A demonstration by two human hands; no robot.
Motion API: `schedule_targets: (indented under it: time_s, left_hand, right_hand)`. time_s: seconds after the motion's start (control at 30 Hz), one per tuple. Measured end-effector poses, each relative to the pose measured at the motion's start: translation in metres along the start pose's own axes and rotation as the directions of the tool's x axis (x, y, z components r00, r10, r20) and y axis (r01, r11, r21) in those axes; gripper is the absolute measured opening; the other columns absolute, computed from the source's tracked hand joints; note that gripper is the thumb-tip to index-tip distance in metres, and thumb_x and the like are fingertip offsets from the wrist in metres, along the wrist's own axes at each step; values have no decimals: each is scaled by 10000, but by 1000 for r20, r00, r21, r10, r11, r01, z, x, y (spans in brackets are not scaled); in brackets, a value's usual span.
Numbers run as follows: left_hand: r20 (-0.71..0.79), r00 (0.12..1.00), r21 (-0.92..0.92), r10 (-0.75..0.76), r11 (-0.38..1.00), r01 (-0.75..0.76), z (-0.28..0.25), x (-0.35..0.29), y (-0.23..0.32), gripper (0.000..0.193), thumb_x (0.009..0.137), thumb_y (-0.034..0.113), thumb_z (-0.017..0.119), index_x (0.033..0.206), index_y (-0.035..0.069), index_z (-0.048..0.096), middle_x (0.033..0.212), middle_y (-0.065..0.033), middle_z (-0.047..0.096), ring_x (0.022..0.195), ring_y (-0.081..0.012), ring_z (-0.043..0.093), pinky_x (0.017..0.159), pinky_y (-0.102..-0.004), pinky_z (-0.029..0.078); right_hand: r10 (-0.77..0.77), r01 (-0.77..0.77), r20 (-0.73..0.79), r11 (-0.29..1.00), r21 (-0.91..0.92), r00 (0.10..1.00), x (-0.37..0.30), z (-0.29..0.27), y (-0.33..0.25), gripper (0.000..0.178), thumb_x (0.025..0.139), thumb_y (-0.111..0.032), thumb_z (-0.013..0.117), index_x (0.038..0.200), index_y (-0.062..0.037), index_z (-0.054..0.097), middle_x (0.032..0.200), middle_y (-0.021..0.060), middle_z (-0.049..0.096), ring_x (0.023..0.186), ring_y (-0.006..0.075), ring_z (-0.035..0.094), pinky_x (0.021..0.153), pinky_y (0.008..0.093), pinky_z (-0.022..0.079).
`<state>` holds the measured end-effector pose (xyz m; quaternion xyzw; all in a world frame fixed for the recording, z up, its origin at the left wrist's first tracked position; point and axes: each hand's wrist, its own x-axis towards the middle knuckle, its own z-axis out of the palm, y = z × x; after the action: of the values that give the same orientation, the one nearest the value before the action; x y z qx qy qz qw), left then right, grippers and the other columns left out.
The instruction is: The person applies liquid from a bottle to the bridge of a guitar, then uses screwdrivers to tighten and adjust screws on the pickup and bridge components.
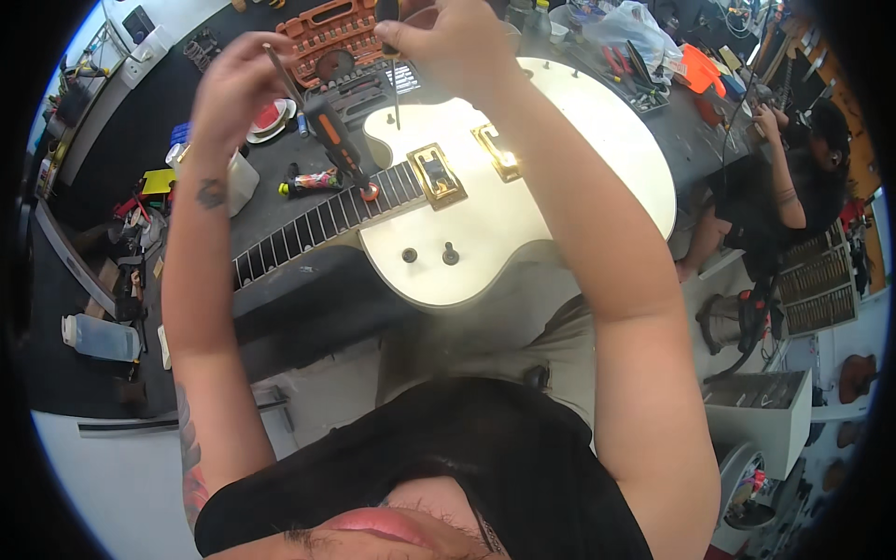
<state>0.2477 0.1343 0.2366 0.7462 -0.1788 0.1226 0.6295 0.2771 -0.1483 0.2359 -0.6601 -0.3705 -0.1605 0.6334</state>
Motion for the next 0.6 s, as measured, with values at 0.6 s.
schedule_targets:
  time_s: [0.6]
  left_hand:
    - [726, 668, -60, -164, 952, 299, 80, 36, -96, 193, 922, 85, 769, 1088, -12, 756, 1058, -130, 763, 885, -145, 727, 852, -283, 605]
  right_hand:
    - [-101, 120, 67, 891, -437, 993, -18, 18, 7, 466, 804, -94, 812, 1231, -33, 637, 861, 97, 648, 728, 178, 656, 673, 311, 543]
